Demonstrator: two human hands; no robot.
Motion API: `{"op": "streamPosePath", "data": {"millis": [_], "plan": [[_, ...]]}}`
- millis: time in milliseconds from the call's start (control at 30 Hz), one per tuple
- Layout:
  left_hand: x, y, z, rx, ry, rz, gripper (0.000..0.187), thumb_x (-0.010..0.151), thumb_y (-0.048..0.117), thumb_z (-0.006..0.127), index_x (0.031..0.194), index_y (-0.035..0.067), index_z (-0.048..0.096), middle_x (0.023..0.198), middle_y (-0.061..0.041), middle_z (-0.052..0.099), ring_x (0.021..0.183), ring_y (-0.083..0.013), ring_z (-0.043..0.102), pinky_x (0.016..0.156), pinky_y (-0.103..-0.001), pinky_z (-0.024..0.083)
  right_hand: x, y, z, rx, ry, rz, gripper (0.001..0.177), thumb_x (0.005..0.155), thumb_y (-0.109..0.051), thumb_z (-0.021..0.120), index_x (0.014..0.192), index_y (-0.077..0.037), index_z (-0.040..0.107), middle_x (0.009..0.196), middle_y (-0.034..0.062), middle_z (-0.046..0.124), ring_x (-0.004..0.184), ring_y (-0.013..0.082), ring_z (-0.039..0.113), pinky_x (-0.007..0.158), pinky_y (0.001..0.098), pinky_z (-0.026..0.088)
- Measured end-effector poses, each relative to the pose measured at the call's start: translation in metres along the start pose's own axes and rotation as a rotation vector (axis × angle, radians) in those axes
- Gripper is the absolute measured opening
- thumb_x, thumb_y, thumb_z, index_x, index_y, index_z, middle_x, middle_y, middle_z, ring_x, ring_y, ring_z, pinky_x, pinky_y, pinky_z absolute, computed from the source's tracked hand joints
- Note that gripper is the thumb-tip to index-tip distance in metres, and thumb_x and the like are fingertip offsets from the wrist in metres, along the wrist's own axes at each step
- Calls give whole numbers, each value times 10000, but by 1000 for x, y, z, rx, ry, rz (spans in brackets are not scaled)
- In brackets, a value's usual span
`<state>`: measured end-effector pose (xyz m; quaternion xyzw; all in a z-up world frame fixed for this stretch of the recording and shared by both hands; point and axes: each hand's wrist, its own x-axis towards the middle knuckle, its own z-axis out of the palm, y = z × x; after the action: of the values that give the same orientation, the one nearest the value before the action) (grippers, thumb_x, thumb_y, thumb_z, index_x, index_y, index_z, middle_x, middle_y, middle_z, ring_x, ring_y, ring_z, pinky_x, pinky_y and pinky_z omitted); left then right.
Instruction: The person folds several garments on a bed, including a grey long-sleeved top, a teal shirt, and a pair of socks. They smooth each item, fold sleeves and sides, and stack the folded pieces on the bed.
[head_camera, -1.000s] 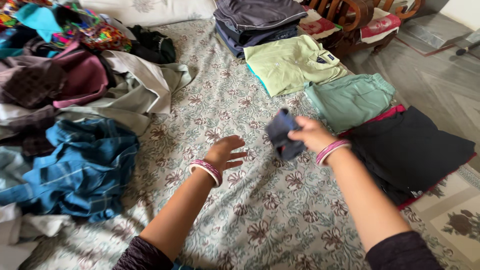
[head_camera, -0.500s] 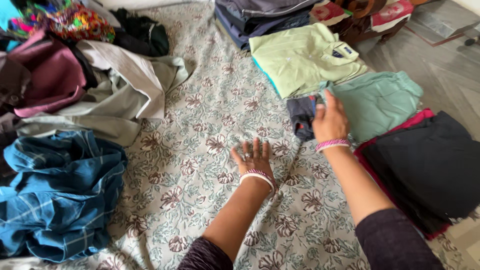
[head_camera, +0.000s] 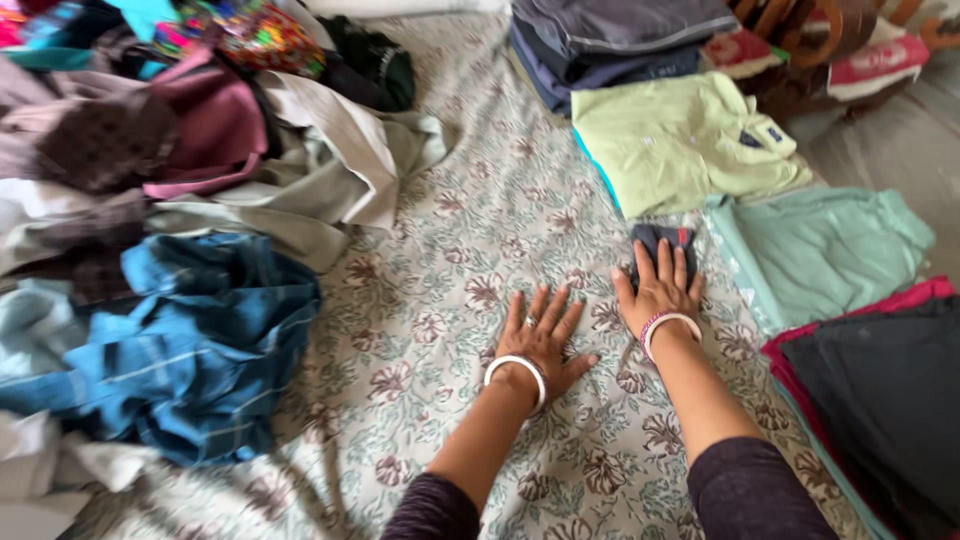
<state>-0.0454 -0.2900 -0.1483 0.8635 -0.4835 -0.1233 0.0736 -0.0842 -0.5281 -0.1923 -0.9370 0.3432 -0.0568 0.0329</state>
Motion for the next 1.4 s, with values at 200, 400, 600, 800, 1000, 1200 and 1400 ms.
{"op": "streamPosePath", "data": {"millis": [200, 400, 600, 800, 1000, 1200, 1400], "plan": [[-39, -3, 29, -37, -33, -24, 814, 1003, 610, 312, 1631, 131, 112, 1722, -46, 49, 1585, -235, -1, 1248, -499, -33, -10, 5, -4, -89, -196, 83, 795, 965, -669, 296, 1641, -304, 96, 1719, 80, -21, 1581, 297, -19, 1224, 608, 53], [-96, -18, 47, -55, -148, -58, 806, 1003, 606, 302, 1639, 171, 66, 1724, 6, -6, 1586, -192, -4, 1271, -473, -6, -92, -5, 29, -128, -296, 198, 823, 988, -666, 250, 1649, -248, -9, 1711, 101, -96, 1562, 363, -67, 1228, 587, 43], [-133, -62, -17, 104, -366, -180, 759, 998, 632, 374, 1566, 144, 248, 1650, -51, 192, 1532, -236, 181, 1252, -498, 116, -145, -46, 53, -241, -496, 197, 900, 986, -669, 375, 1644, -216, -40, 1717, 147, -89, 1582, 369, -24, 1248, 551, 108], [-250, -165, -95, 208, -314, -438, 740, 987, 655, 462, 1473, 97, 482, 1557, -132, 449, 1464, -303, 403, 1215, -529, 247, -143, -172, 0, -94, -717, -404, 1139, 861, -602, 725, 1607, -1, 109, 1482, 270, 517, 1379, 360, 551, 1139, 398, 468], [-377, -278, -154, 219, 133, -555, 731, 924, 639, 586, 1410, 94, 563, 1474, -144, 560, 1418, -319, 481, 1206, -572, 260, -185, -364, -158, -157, -162, -916, 726, 862, -480, 706, 1443, -125, 456, 1289, 215, 618, 1180, 404, 614, 985, 500, 501], [-476, -374, -147, 316, 328, -741, 937, 792, 583, 775, 1516, 144, 373, 1583, -165, 354, 1463, -373, 354, 1153, -594, 277, -240, -488, -271, -465, -83, -1222, 469, 885, -421, 666, 1282, -174, 622, 1080, 153, 730, 1036, 363, 693, 873, 516, 549], [-511, -420, -145, 167, 341, -952, 1377, 566, 665, 902, 1624, 210, 147, 1666, -144, 199, 1483, -365, 311, 1123, -676, 270, -234, -509, -297, -601, -156, -1333, 477, 880, -438, 668, 1300, -218, 618, 1036, 142, 733, 1012, 344, 697, 865, 507, 550]]}}
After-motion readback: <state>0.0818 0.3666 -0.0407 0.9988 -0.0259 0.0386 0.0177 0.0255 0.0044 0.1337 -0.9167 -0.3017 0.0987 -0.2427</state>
